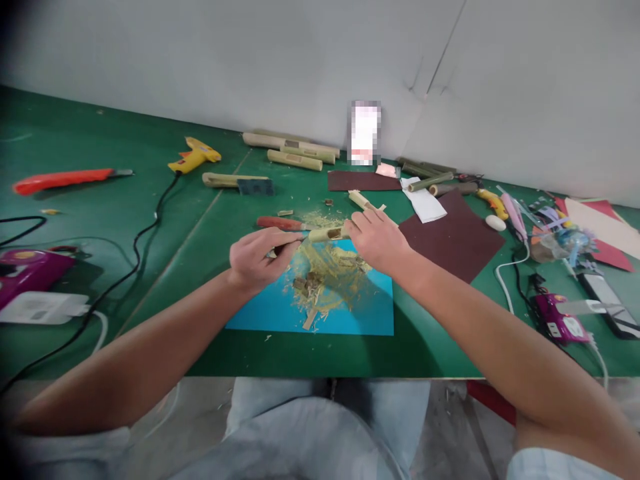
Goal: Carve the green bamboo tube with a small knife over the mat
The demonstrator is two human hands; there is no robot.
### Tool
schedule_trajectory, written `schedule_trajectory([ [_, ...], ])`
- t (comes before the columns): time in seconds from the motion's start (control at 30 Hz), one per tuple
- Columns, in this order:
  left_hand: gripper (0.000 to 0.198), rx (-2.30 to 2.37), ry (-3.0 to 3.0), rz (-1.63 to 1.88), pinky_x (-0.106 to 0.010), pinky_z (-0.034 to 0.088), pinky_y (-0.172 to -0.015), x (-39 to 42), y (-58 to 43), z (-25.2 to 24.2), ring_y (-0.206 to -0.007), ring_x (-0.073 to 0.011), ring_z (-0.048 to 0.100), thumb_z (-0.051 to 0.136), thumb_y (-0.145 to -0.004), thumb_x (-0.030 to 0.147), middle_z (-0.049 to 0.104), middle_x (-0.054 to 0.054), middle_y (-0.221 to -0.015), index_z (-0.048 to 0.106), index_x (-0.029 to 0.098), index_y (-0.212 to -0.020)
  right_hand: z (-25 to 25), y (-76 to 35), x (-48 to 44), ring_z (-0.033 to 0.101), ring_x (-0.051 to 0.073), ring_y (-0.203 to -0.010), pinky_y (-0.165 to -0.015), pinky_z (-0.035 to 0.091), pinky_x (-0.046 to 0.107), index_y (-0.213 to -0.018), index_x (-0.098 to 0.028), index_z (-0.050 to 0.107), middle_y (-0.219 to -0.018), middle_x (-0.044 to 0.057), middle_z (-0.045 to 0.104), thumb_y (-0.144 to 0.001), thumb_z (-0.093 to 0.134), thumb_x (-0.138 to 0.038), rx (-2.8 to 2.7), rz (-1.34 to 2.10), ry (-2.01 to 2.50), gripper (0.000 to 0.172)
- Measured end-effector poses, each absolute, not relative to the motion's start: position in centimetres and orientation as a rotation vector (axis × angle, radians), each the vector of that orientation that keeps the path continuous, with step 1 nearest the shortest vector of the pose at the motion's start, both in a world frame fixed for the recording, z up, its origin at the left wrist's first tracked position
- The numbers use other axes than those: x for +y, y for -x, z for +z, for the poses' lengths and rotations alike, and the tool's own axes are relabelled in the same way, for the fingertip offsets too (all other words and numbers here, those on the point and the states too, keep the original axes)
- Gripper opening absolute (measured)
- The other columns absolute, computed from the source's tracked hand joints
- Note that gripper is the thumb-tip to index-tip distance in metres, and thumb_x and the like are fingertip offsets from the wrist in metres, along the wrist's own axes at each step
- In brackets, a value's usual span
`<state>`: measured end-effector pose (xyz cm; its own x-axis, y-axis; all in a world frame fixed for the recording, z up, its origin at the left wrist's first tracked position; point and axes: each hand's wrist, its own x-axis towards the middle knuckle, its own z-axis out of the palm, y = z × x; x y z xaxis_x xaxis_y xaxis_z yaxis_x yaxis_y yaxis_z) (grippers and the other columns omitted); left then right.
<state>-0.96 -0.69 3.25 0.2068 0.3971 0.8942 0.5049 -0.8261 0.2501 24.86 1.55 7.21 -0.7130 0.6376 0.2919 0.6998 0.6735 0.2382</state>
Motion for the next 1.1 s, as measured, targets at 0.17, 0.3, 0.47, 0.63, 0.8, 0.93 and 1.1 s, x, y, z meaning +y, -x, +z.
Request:
schedule_trajectory([
  [0.17, 0.01, -1.113, 2.46, -1.635, -0.024, 0.056, -0.066, -1.2, 0.5, 3.4, -0.066, -0.0123, 0.068, 0.063, -0.092, 0.018, 0.074, -0.002, -0.078, 0.073, 0.019, -0.094, 4.4, -23.1, -2.8, 0.053, 0.022, -0.078, -0.065, 0.041, 0.037, -0.097, -0.019, 0.069, -0.092, 0.01, 0.059, -0.093, 0.055, -0.03, -2.367, -0.113, 1.437, 0.019],
  [0.3, 0.009, -1.333, 2.52, -1.582, -0.021, 0.051, -0.06, -1.2, -0.1, 3.1, -0.06, -0.011, 0.064, 0.065, -0.09, 0.02, 0.073, -0.001, -0.073, 0.074, 0.018, -0.089, 2.2, -20.9, -5.2, 0.055, 0.028, -0.086, -0.071, 0.045, 0.041, -0.09, -0.017, 0.067, -0.09, 0.013, 0.061, -0.09, 0.058, -0.034, -2.293, -0.075, 1.536, 0.019],
  [0.47, 0.013, -1.507, 2.7, -1.34, -0.02, 0.041, -0.05, -0.8, -0.6, 2.0, -0.052, -0.0095, 0.057, 0.062, -0.091, 0.024, 0.068, 0.003, -0.062, 0.074, 0.018, -0.089, 1.3, -19.7, -5.5, 0.057, 0.029, -0.089, -0.078, 0.047, 0.042, -0.091, -0.016, 0.065, -0.091, 0.013, 0.063, -0.089, 0.059, -0.035, -2.359, -0.035, 1.531, 0.02],
  [0.63, 0.018, -1.549, 2.819, -1.195, -0.022, 0.037, -0.049, -0.9, -1.1, 1.6, -0.051, -0.0103, 0.054, 0.06, -0.091, 0.023, 0.066, 0.002, -0.061, 0.07, 0.018, -0.077, 0.9, -19.4, -5.2, 0.058, 0.027, -0.088, -0.078, 0.046, 0.04, -0.081, -0.018, 0.06, -0.088, 0.012, 0.062, -0.086, 0.058, -0.029, -2.328, 0.063, 1.533, 0.012],
  [0.8, 0.017, -1.53, 2.869, -1.164, -0.023, 0.038, -0.048, -1.4, -1.8, 1.4, -0.053, -0.0122, 0.058, 0.058, -0.091, 0.021, 0.067, 0.001, -0.063, 0.069, 0.019, -0.078, 0.4, -19.1, -5.4, 0.057, 0.027, -0.087, -0.075, 0.045, 0.04, -0.082, -0.02, 0.058, -0.09, 0.012, 0.063, -0.088, 0.056, -0.031, -2.298, 0.122, 1.507, 0.012],
  [0.93, 0.018, -1.467, 2.865, -1.101, -0.025, 0.038, -0.05, -1.3, -2.0, 1.1, -0.056, -0.0145, 0.06, 0.057, -0.092, 0.021, 0.068, -0.001, -0.065, 0.069, 0.019, -0.079, 0.3, -19.1, -5.4, 0.057, 0.027, -0.086, -0.075, 0.045, 0.04, -0.082, -0.021, 0.057, -0.089, 0.012, 0.063, -0.089, 0.056, -0.032, -2.284, 0.116, 1.504, 0.013],
  [1.1, 0.016, -1.453, 2.941, -1.03, -0.024, 0.038, -0.05, -1.4, -1.5, 1.5, -0.056, -0.0137, 0.06, 0.058, -0.09, 0.018, 0.068, 0.0, -0.065, 0.07, 0.019, -0.08, 0.5, -19.0, -5.3, 0.058, 0.026, -0.086, -0.074, 0.043, 0.038, -0.081, -0.02, 0.057, -0.089, 0.011, 0.063, -0.089, 0.056, -0.033, -2.298, 0.184, 1.558, 0.015],
])
